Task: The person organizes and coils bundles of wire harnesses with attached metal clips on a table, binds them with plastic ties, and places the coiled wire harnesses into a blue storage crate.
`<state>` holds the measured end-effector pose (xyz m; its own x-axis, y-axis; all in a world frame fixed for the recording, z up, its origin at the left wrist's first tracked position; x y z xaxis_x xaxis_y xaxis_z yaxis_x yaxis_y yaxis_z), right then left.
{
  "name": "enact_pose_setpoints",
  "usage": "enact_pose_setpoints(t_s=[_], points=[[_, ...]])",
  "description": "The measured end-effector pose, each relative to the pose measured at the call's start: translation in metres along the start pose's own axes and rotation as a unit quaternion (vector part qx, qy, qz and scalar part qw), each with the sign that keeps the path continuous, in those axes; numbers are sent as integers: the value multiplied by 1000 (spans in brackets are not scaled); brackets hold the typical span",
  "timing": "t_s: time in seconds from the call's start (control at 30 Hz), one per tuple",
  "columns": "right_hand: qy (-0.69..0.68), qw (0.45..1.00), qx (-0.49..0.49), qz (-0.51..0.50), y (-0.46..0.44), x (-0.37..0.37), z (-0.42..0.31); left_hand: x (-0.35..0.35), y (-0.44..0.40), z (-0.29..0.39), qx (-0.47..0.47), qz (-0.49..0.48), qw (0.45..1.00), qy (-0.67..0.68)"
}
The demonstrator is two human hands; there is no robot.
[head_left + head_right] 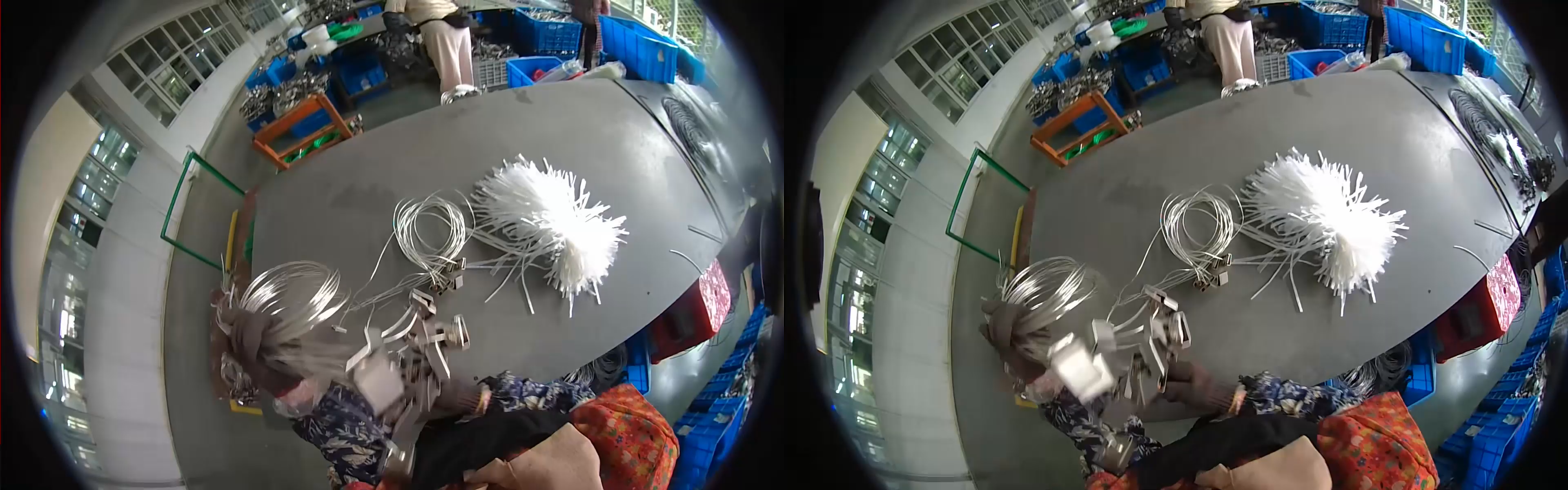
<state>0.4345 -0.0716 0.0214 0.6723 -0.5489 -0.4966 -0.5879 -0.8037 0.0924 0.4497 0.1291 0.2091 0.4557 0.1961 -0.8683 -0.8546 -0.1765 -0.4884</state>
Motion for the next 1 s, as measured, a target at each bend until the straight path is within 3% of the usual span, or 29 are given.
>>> enact_pose_setpoints(t_s=[0.03,0.07,0.1,0.13,0.17,0.23,0.27,0.33,0.37,0.43,0.5,0.53,0.57,0.63,0.7,0.77,0.8,0.83,0.9,0.93,0.97,1.0], points=[[3,1000,4,4,5,13,8,6,-6,-9,65,-15,997,-48],[28,1000,9,-5,10,12,-17,7,-21,-17,48,-118,991,-31],[51,999,11,-16,10,9,-31,15,-34,-46,141,-9,990,-20],[4,1000,15,20,7,11,-31,82,-47,1,-101,202,935,-273],[-46,997,13,59,7,13,-26,111,-20,40,-317,383,718,-488],[279,955,-80,67,-6,22,-31,86,-69,-18,-216,259,842,-420],[467,870,121,98,-17,27,-23,81,-84,-36,-209,263,844,-418],[498,847,100,155,-9,28,-27,104,-90,-62,-248,351,872,-232],[532,818,86,201,-4,28,-39,116,-91,-64,-235,353,877,-228],[524,804,37,277,12,28,-75,136,-108,-76,-190,277,920,-201],[318,885,90,327,33,44,-84,136,-105,-89,-163,301,917,-206],[386,843,136,350,39,49,-88,142,-106,-95,-138,303,922,-199],[380,841,132,363,40,49,-86,148,-108,-101,-113,307,925,-193],[512,800,61,306,26,35,-75,153,-111,-115,-74,285,936,-192],[534,791,70,291,28,28,-66,146,-103,-123,-69,337,911,-225],[407,837,182,317,44,26,-68,157,-103,-119,-67,349,905,-231],[355,846,238,319,63,9,-120,159,-105,-117,-72,324,916,-226],[351,845,236,327,67,17,-124,161,-108,-117,-75,296,928,-216],[81,944,94,307,65,50,-92,167,-106,-117,-64,270,934,-225],[60,953,29,294,63,58,-81,178,-99,-117,-52,315,923,-216],[61,951,26,303,63,68,-78,189,-92,-116,-43,361,908,-209],[108,946,12,305,61,78,-71,186,-99,-122,-36,278,945,-166]])
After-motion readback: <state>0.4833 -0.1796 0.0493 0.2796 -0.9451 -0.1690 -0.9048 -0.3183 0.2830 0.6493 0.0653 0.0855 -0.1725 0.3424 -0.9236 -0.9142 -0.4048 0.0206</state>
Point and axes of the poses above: each hand's wrist, its own y-axis away from the middle knuckle, its own x-axis out of the back of the hand, z = x × y, the point moved 10 cm from there along -y, towards the middle knuckle, and after that the axes turned 4 degrees about -y, right-handed, at the moved point
